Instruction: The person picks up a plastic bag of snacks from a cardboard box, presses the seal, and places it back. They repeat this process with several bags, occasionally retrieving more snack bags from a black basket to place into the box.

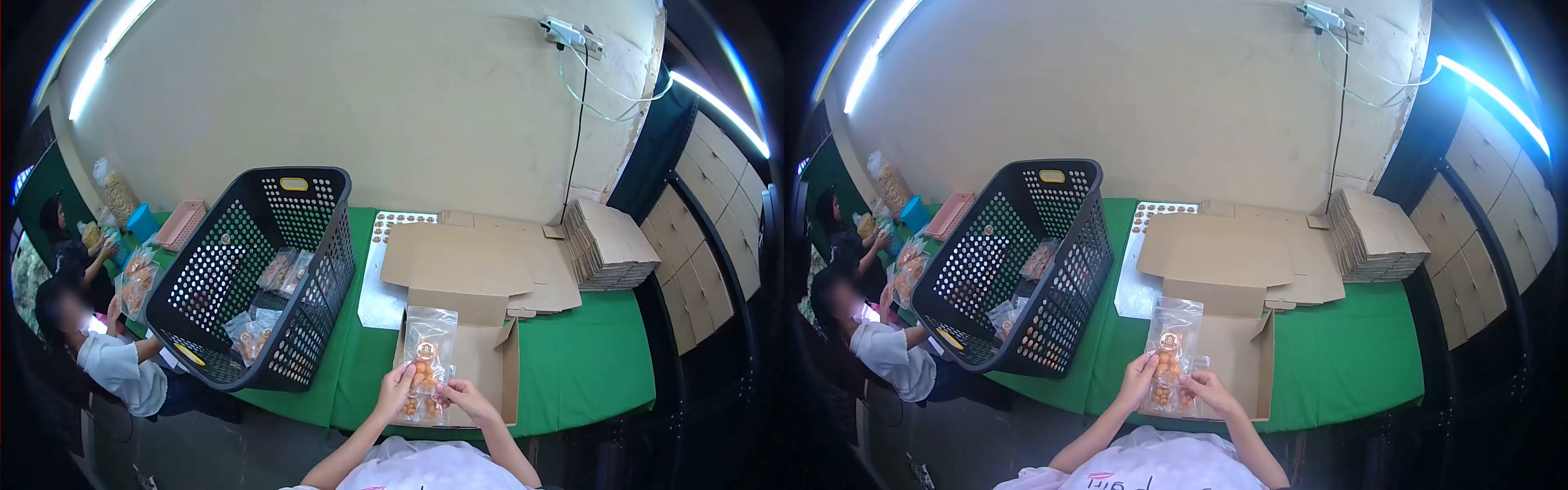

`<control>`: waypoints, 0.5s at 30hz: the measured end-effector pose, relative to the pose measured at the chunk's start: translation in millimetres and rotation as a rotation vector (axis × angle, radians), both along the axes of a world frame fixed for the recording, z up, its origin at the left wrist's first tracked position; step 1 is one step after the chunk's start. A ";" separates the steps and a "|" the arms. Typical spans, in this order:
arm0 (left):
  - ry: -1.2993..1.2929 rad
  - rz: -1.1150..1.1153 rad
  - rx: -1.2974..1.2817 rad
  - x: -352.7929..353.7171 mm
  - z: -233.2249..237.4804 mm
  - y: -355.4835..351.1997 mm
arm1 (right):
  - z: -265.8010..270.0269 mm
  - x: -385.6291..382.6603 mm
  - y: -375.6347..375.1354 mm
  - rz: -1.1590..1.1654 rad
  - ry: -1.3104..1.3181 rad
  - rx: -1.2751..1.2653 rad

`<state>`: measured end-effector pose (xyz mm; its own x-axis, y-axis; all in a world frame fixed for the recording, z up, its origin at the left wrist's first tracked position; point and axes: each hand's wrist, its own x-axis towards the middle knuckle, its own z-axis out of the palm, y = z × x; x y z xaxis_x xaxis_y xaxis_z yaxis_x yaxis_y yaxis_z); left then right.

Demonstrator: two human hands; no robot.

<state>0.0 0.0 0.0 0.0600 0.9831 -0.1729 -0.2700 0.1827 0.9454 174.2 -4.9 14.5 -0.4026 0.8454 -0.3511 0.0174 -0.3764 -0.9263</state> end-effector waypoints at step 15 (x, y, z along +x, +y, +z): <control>0.134 -0.181 -0.126 -16.3 -12.8 -2.2 | -25.2 -11.1 -9.5 -0.246 0.241 -0.156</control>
